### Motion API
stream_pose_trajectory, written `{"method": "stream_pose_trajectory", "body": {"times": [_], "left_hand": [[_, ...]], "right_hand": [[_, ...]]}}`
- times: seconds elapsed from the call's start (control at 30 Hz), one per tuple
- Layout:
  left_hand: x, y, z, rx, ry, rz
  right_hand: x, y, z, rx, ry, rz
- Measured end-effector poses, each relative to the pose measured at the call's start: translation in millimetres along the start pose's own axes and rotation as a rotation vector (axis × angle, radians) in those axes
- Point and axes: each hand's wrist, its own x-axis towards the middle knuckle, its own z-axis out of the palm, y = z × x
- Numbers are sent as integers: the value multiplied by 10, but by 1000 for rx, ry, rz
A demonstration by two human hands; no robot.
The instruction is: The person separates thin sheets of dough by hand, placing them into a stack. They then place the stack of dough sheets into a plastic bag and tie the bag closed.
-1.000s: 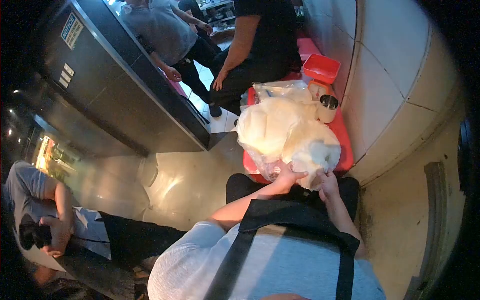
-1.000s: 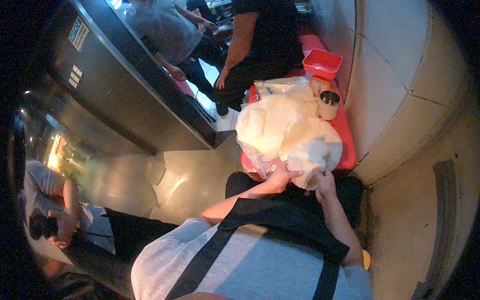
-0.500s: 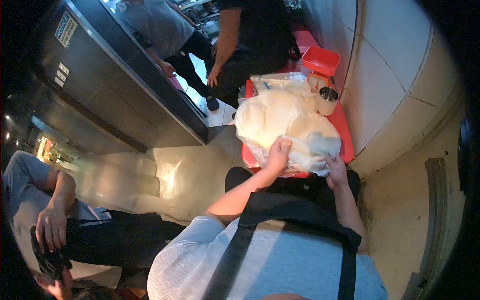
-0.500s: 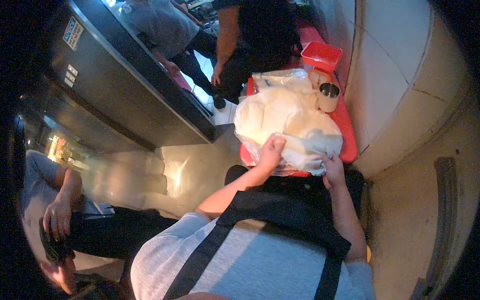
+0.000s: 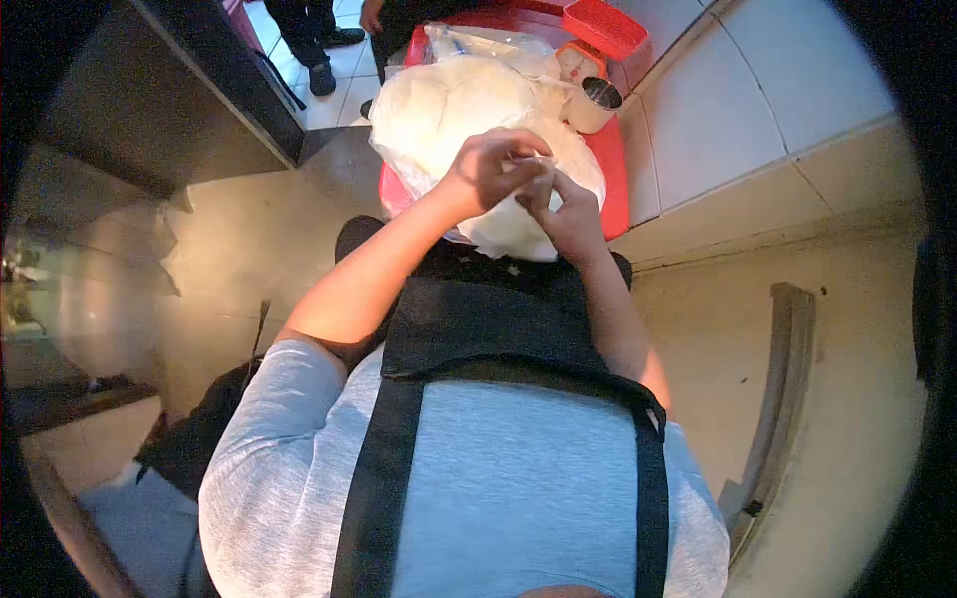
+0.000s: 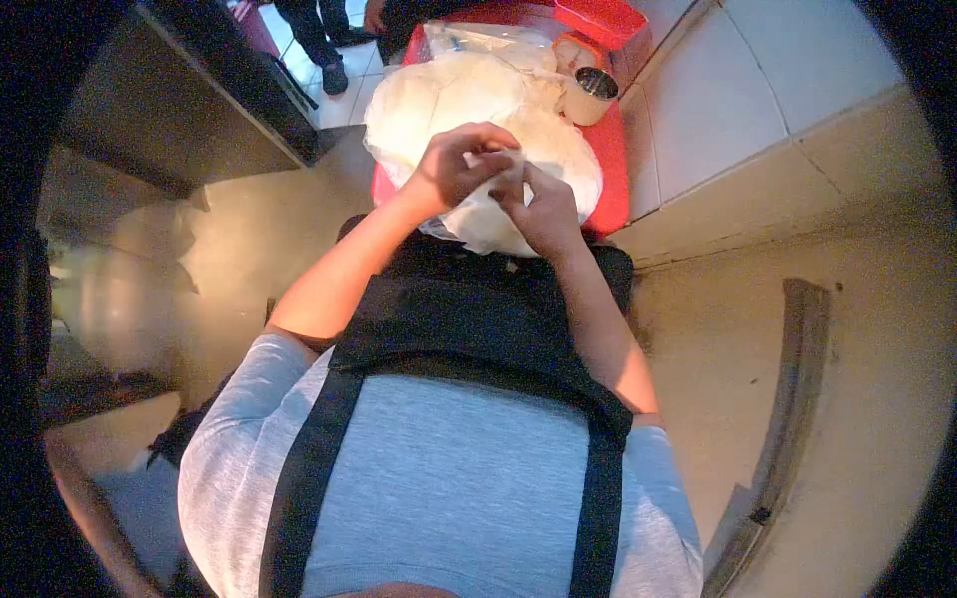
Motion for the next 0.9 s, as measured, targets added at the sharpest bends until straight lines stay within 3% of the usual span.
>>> {"method": "stream_pose_trajectory", "body": {"times": [0.07, 0.2, 0.27, 0.37, 0.53, 0.63, 0.67, 0.7, 0.77, 0.87, 0.9], "left_hand": [[-109, -18, -113, -121, 114, -217], [-501, -478, -242, -271, 275, -382], [-652, -584, -232, -407, 326, -524], [-704, -650, -328, -413, 153, -702], [-659, -842, -419, -203, 191, -581], [-707, -1046, -340, 57, 140, -620], [-735, -1050, -309, 91, 111, -652], [-762, -1021, -274, 128, 85, -683], [-779, -1019, -221, 187, 72, -664], [-746, -989, -105, 287, 87, -594], [-703, -969, -68, 369, 118, -492]], "right_hand": [[67, -47, 1, 168, -85, 255], [134, -101, 151, 869, 91, 300], [174, -171, 181, 977, 96, 342], [232, -272, 205, 1181, 101, 299], [205, -16, 209, 1204, 249, 345], [-44, 475, 338, 594, 302, 669], [-139, 612, 398, 468, 275, 653], [-236, 802, 470, 301, 283, 610], [-280, 835, 473, -218, 272, 256], [-111, 851, 470, -354, 178, 6], [-48, 835, 483, -383, 149, 15]]}}
